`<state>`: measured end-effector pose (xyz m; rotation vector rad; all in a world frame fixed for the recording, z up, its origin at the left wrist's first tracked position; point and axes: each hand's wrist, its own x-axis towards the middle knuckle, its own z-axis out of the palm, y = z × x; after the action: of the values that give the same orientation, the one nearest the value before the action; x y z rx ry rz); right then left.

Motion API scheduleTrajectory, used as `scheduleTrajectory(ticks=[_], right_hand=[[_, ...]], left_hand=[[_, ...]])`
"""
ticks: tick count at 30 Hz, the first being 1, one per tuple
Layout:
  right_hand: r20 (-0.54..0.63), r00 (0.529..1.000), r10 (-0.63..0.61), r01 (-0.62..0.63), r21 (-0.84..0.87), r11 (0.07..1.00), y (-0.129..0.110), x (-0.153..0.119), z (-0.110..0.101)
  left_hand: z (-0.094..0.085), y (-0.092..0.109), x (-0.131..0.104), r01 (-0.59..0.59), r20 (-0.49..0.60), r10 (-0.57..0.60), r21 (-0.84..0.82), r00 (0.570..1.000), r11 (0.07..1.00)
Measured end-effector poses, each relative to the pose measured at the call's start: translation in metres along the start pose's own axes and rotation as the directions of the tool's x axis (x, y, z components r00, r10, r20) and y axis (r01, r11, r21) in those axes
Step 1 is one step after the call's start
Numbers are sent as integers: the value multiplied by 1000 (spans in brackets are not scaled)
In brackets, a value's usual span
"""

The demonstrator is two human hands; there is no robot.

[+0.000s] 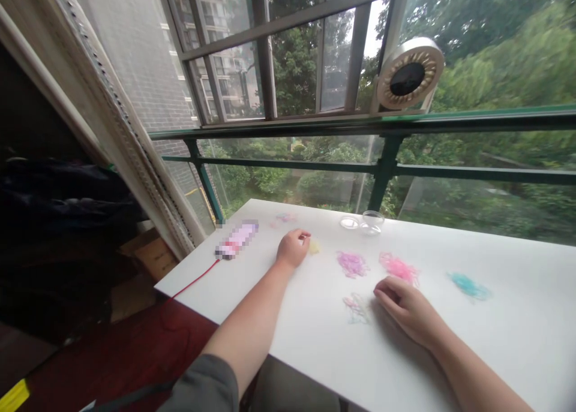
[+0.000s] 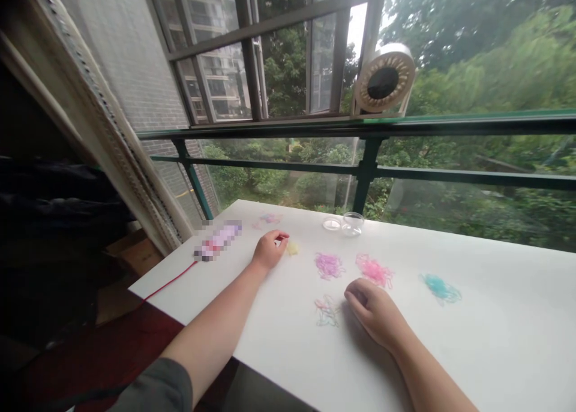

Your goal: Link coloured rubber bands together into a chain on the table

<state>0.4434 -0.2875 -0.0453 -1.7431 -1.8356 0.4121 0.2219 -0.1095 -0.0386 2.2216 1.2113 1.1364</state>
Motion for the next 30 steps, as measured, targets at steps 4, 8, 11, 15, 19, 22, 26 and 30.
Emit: scheduleTrajectory(ticks=[4, 8, 11, 15, 19, 22, 26, 30], right_hand=[[55, 997, -50, 50, -6, 999, -8, -2, -5], [84, 994, -76, 76, 10, 997, -12, -1, -7], [38, 997, -65, 65, 8, 998, -11, 0, -4], [13, 998, -63, 63, 27, 998, -10, 0, -2], [3, 998, -70, 70, 14, 997, -10, 0, -1], [-15, 998, -66, 66, -7, 998, -8, 1, -1], [-59, 996, -66, 68, 22, 997, -4, 2, -3], [-44, 997, -58, 58, 6, 998, -2, 0, -6]], left_hand=[[2, 7, -2, -145, 25, 146, -41, 989, 989], [8, 19, -7, -274, 154, 288, -110, 945, 956], [13, 31, -14, -353, 306, 395, -185, 866, 917], [17, 47, -24, -424, 461, 502, -269, 732, 865], [18, 55, -29, -442, 536, 524, -285, 662, 851], [18, 55, -28, -440, 557, 515, -275, 652, 855], [17, 52, -26, -430, 557, 494, -254, 668, 867], [16, 51, -26, -420, 551, 483, -248, 680, 873]])
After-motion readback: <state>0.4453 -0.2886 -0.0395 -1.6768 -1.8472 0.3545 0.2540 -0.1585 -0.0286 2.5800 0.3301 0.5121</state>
